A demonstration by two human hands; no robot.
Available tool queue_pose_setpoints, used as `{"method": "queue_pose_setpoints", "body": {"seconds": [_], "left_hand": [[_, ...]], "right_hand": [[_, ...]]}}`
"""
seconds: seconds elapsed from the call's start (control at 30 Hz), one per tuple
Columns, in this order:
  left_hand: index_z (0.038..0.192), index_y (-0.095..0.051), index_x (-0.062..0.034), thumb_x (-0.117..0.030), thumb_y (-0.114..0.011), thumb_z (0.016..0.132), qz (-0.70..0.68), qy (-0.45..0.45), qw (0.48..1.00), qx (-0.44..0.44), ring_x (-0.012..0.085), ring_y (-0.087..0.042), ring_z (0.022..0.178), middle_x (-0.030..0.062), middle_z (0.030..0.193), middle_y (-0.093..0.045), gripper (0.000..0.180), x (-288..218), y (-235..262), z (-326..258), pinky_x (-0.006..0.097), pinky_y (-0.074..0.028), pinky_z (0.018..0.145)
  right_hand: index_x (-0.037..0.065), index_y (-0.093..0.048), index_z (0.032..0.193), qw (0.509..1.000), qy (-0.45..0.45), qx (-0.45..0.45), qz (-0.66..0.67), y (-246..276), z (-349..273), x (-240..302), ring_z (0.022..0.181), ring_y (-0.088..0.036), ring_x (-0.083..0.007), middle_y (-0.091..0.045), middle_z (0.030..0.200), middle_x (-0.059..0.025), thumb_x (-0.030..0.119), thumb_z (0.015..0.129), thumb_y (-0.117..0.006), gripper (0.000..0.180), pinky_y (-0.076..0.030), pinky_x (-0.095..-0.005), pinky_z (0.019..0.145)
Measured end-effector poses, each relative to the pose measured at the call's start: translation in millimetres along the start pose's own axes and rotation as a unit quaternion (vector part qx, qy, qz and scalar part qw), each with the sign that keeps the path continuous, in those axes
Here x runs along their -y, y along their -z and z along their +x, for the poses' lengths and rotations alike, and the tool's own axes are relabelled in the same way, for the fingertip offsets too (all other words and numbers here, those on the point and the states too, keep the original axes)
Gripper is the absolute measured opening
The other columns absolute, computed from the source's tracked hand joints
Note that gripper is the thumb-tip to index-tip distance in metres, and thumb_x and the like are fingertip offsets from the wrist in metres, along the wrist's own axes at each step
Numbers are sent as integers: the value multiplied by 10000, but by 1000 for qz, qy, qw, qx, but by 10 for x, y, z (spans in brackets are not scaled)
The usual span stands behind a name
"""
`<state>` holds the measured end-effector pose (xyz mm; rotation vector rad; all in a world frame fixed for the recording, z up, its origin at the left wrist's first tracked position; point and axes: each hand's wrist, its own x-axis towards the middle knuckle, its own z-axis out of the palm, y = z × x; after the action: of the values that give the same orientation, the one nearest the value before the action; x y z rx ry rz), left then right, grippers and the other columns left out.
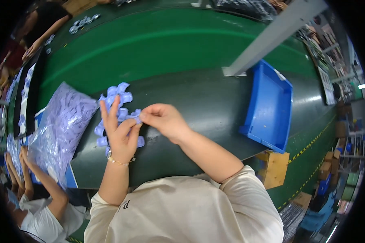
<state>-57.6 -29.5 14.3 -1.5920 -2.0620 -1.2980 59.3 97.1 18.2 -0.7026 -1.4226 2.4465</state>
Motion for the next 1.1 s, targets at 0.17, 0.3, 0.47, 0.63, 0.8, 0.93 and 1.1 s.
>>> {"method": "queue_pose_setpoints", "body": {"seconds": [0.17, 0.3, 0.47, 0.63, 0.8, 0.93, 1.1], "left_hand": [[759, -686, -97, -130, -767, 692, -9, 12, 1000, 15, 500, -191, 1391, 203, 1429, -437, 110, 16, -12, 27, 569, -130, 1124], [722, -689, -75, -169, -702, 774, -37, 15, 998, 44, 505, -142, 1407, 218, 1456, -404, 108, 19, 12, 45, 589, -90, 1120], [758, -696, -46, -122, -694, 798, -94, 50, 994, 36, 469, -259, 1387, 196, 1424, -456, 86, 47, -23, 7, 519, -183, 1126], [831, -710, -59, -68, -737, 773, -204, 184, 962, 2, 411, -363, 1353, 150, 1346, -544, 64, 31, -88, -63, 456, -308, 1087], [788, -705, -49, -64, -733, 763, -149, 131, 980, -9, 417, -325, 1376, 150, 1362, -534, 40, 38, -25, -33, 457, -290, 1098], [765, -700, -47, -58, -722, 759, -161, 145, 976, -1, 398, -310, 1391, 151, 1368, -532, 25, 76, -24, -34, 451, -279, 1104], [795, -698, -51, -68, -701, 776, -274, 228, 934, 32, 350, -314, 1399, 138, 1356, -547, 26, 95, -38, -47, 434, -270, 1108]], "right_hand": [[29, -677, 938, 996, 78, -11, -32, 27, 49, -100, 640, -479, -6, -630, 783, 34, 134, 900, -668, 113, -348, -170, 541], [21, -658, 880, 986, 67, -33, -152, 10, -46, 59, 609, -420, 5, -555, 700, 60, 120, 888, -677, 102, -331, -177, 543], [23, -642, 829, 981, 93, -55, -160, -67, -67, 36, 600, -386, 2, -499, 703, 73, 106, 879, -677, 103, -313, -186, 537], [13, -644, 805, 963, 162, -87, -197, -48, -39, -14, 599, -382, -6, -492, 749, 62, 92, 868, -682, 108, -309, -193, 533], [28, -678, 816, 961, 154, -81, -216, -25, -31, -10, 564, -370, -41, -489, 709, 32, 120, 832, -708, 99, -314, -223, 510], [34, -686, 828, 951, 168, -82, -246, -23, -23, -18, 566, -374, -47, -494, 705, 28, 123, 824, -715, 93, -319, -228, 511], [15, -672, 832, 942, 179, -81, -273, -57, -49, 19, 585, -375, -43, -511, 746, 28, 57, 812, -716, 64, -321, -217, 534]]}}
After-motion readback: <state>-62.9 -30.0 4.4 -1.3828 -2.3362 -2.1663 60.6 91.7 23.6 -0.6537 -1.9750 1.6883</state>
